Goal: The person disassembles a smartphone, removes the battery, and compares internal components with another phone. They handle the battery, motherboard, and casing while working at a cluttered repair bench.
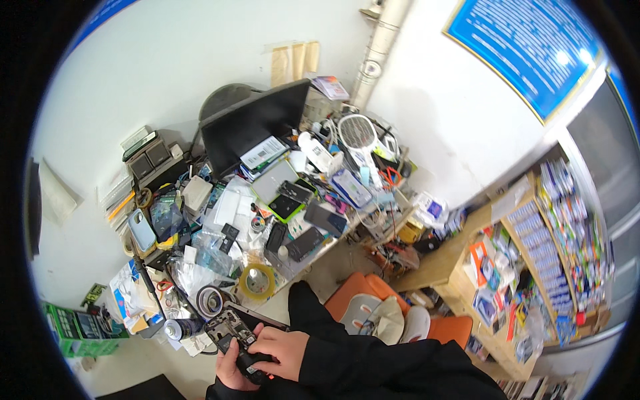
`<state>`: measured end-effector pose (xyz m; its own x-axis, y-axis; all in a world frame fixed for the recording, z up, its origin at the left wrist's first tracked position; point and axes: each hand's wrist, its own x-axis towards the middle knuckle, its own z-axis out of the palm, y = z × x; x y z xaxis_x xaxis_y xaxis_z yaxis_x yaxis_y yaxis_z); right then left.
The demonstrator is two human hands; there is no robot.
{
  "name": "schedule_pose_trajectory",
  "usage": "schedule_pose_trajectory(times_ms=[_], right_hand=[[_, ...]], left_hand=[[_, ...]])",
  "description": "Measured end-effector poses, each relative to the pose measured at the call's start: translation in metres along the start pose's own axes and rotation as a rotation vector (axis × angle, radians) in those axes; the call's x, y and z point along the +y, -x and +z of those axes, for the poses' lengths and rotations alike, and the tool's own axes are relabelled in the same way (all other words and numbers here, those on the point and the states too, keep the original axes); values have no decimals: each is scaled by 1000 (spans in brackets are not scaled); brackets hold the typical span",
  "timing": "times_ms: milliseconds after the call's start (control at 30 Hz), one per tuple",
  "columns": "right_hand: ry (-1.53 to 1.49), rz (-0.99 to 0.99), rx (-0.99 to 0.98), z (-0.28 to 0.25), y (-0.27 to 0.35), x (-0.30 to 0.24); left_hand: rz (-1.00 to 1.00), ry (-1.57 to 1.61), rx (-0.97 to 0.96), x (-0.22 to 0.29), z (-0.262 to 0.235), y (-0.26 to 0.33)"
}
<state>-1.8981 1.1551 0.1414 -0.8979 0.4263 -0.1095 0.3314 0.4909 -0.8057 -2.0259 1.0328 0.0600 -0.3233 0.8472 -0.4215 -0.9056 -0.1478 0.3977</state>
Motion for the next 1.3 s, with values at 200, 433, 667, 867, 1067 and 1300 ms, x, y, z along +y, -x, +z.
schedule_pose_trajectory(times_ms=[200,433,667,867,1067,1300], right_hand=[[82,-216,-165,-87,-84,75],[-159,-60,-334,-188,-154,134],[-200,-119,-488,-221,-163,179],[-266,-217,-340,-239,-157,256],[-119,-371,-300,-228,-128,357],[-236,-292,-176,-221,-57,414]], left_hand=[[147,84,49,-23,48,-104],[190,257,269,-72,120,-174],[149,385,322,-86,164,-196],[76,143,177,-150,140,-246],[87,156,46,-233,93,-301],[221,494,-182,-339,65,-305]])
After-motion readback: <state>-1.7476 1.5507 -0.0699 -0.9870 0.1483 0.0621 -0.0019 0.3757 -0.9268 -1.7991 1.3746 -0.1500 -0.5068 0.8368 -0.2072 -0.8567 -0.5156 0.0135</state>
